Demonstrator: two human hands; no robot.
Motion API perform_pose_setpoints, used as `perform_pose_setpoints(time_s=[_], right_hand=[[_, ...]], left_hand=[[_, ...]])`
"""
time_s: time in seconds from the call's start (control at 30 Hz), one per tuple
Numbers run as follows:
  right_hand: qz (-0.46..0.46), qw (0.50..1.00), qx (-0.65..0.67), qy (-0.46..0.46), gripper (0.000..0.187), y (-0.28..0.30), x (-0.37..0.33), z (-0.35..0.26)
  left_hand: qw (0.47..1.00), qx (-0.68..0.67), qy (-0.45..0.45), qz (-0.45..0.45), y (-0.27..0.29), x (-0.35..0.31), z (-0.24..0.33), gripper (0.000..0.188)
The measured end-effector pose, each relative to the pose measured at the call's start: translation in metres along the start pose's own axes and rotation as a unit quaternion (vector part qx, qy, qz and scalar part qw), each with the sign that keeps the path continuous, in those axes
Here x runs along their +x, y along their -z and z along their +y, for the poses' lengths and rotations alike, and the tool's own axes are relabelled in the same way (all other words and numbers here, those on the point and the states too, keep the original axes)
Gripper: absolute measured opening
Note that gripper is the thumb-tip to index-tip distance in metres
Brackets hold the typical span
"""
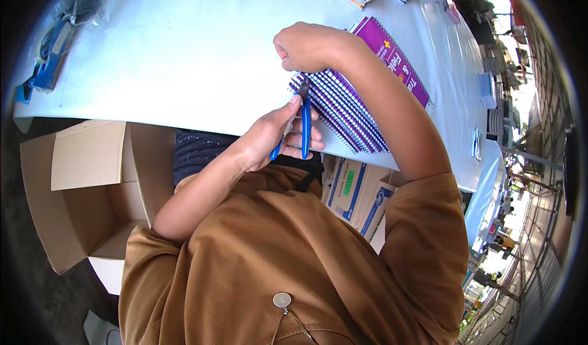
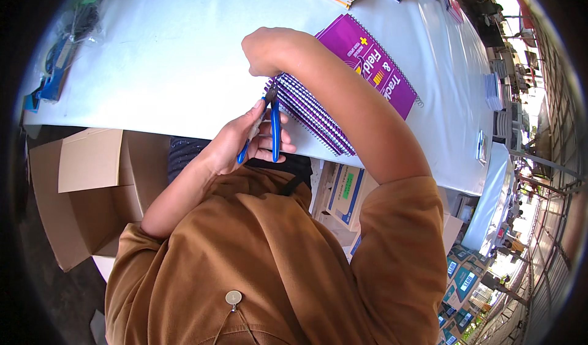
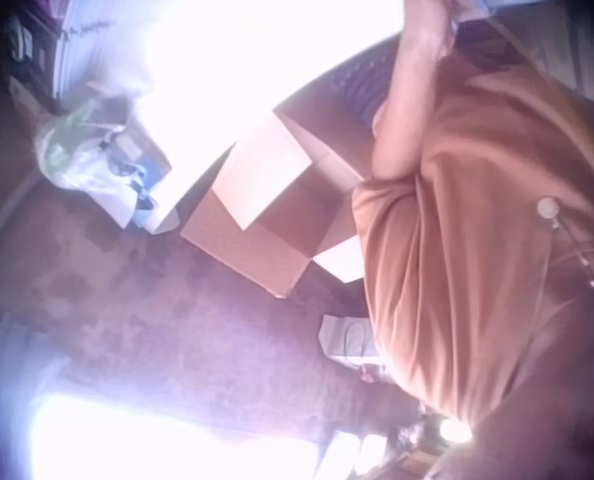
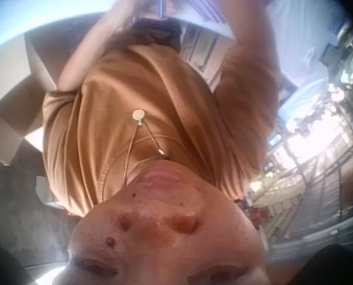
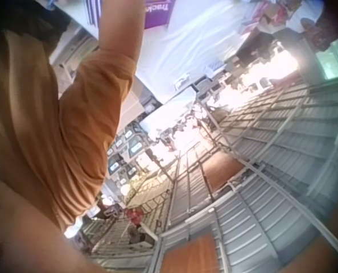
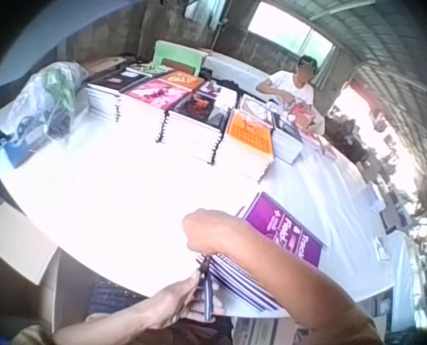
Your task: The person inserts a spiral wire through the pre-punched holes of a book cover and stack of pages by hand, repeats this for several books, and then uses a pair of pliers to cut and crimp the ends of the spiral wire.
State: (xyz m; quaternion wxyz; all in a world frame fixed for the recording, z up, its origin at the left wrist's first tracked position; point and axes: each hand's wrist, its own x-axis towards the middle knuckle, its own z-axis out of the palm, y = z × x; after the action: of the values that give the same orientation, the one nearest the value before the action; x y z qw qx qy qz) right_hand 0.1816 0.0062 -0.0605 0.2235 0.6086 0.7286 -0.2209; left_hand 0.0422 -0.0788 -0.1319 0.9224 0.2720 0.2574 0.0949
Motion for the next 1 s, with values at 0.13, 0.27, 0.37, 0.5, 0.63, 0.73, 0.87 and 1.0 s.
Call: perform_pose_setpoints(time_s=[0.13, 0.27, 0.37, 0.5, 0.63, 0.73, 0.87, 1.0], right_hand=[[0.008, 1.0, -0.002, -0.004, 0.018, 0.0, -0.005, -0.003], [0.033, 0.999, 0.006, -0.018, 0.018, 0.003, -0.013, -0.002], [0.05, 0.999, 0.011, -0.008, 0.018, 0.002, -0.015, 0.0], [0.082, 0.997, 0.009, 0.005, 0.019, -0.001, -0.017, 0.0], [0.082, 0.996, 0.026, 0.007, 0.02, -0.003, -0.014, 0.006], [0.089, 0.995, 0.047, 0.009, 0.021, -0.004, -0.012, 0.008], [0.099, 0.993, 0.058, 0.017, 0.023, -0.005, -0.012, 0.009], [0.098, 0.991, 0.091, 0.019, 0.023, -0.007, -0.01, 0.014]], left_hand=[[1.0, 0.015, -0.01, 0.0, 0.002, 0.003, 0.002, 0.053], [0.999, 0.029, -0.009, -0.009, 0.005, -0.006, -0.001, 0.052], [1.0, 0.006, 0.0, -0.016, -0.005, -0.007, -0.001, 0.054], [1.0, 0.014, -0.014, 0.008, -0.008, 0.0, 0.003, 0.055], [0.999, 0.022, -0.022, -0.024, -0.002, -0.006, 0.0, 0.052], [0.999, 0.028, -0.02, -0.021, -0.012, -0.007, 0.002, 0.054], [1.0, 0.01, -0.02, -0.022, -0.016, -0.005, 0.009, 0.055], [0.999, -0.013, -0.016, -0.043, -0.008, -0.006, 0.007, 0.051]])
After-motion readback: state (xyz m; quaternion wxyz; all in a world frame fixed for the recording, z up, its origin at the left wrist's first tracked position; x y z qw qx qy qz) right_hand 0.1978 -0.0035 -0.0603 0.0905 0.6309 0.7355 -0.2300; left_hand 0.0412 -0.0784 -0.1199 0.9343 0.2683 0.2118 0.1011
